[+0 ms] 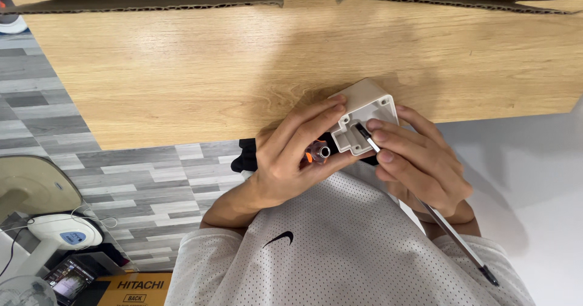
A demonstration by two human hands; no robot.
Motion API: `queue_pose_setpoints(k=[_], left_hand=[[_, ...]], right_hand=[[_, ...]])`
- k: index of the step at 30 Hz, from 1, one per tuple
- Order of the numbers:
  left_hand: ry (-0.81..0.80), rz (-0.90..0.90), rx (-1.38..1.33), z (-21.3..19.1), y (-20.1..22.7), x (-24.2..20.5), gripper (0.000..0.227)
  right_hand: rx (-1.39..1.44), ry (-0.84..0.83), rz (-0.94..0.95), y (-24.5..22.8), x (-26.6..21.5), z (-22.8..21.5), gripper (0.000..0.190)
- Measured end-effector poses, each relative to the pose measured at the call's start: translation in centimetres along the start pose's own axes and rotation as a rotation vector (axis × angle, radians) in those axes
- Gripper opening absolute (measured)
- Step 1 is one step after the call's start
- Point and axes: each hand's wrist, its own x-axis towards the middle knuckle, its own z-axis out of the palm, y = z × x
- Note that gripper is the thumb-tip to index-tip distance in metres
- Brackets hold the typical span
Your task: The person assembles electrical components by using a screwdriver to tighten screws on a blue socket and a white box. They handle the components with both hands, aligning them and securing them together on a wooden table.
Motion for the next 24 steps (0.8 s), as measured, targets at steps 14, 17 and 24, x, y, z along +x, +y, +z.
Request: queue_pose_setpoints(k=[14, 17, 24], left_hand=[[0.004, 0.007, 0.036, 0.1, -0.1, 0.0, 0.048], [0.021, 0.013, 0.043, 0.3, -0.1, -0.1, 0.048], [0.024, 0.020, 0.053, 0.3, -0.2, -0.1, 0.048]], right_hand=[[-0.044, 0.015, -0.038, 0.4, 0.3, 1.3, 0.027], [-0.071, 0.072, -0.043, 0.5, 0.3, 1.9, 0.023], [-0.086, 0.073, -0.069, 0.4, 0.4, 1.8, 0.023]])
